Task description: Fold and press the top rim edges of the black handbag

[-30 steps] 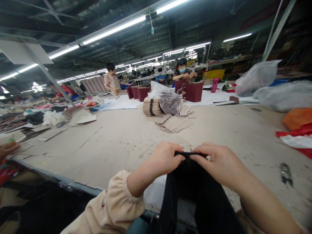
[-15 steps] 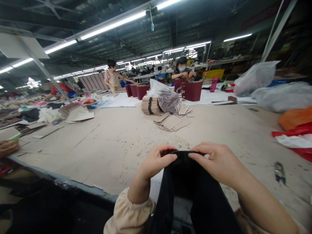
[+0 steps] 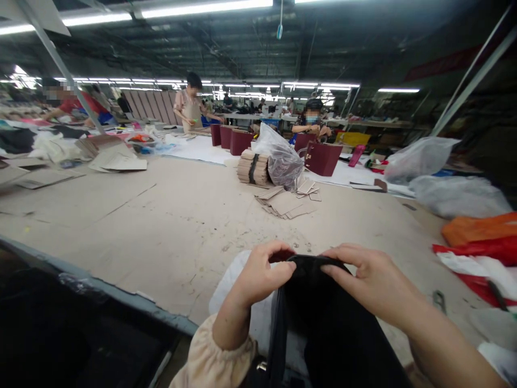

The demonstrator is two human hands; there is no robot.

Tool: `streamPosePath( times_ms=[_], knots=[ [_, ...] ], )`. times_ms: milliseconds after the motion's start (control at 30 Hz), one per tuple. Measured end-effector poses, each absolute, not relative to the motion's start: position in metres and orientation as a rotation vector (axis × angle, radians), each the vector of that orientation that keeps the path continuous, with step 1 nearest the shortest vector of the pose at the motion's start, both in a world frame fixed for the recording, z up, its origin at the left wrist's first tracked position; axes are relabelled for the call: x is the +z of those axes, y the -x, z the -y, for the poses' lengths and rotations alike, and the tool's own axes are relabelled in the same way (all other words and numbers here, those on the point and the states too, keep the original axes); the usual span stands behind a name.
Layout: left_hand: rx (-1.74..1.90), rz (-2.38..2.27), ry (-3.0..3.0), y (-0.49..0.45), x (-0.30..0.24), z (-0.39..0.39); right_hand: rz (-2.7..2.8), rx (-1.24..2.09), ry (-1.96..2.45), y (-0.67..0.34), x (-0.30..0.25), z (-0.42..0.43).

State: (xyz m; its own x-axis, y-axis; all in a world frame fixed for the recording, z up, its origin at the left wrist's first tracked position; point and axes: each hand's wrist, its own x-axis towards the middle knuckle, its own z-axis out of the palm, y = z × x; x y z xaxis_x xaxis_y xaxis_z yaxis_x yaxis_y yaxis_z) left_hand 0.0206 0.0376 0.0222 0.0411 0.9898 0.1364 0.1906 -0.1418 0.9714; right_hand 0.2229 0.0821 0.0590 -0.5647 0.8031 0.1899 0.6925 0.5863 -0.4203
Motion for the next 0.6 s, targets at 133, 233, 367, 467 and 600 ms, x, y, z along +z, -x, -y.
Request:
streamPosePath(
  times_ms=[133,233,367,467,600],
  knots=[
    [1.21,-1.146,-1.464,-0.015,0.021,-0.035,2.425,0.362,1.19,-0.223,0.065,-0.076],
    [1.173,-1.077,-1.459,-0.01,0.021,-0.033,2.345,0.258,1.18,-0.221,0.072,-0.069],
    [1.124,-0.963,-1.463,-0.005,0.02,-0.032,2.3,0.193,1.127,-0.214,0.079,-0.057],
    [1.083,-0.922,-1.506,-0.003,0.018,-0.032,2.317,0.195,1.069,-0.207,0.078,-0.052],
    [1.053,-0.863,-1.569,-0.003,0.018,-0.033,2.361,0.126,1.002,-0.201,0.069,-0.056]
  ],
)
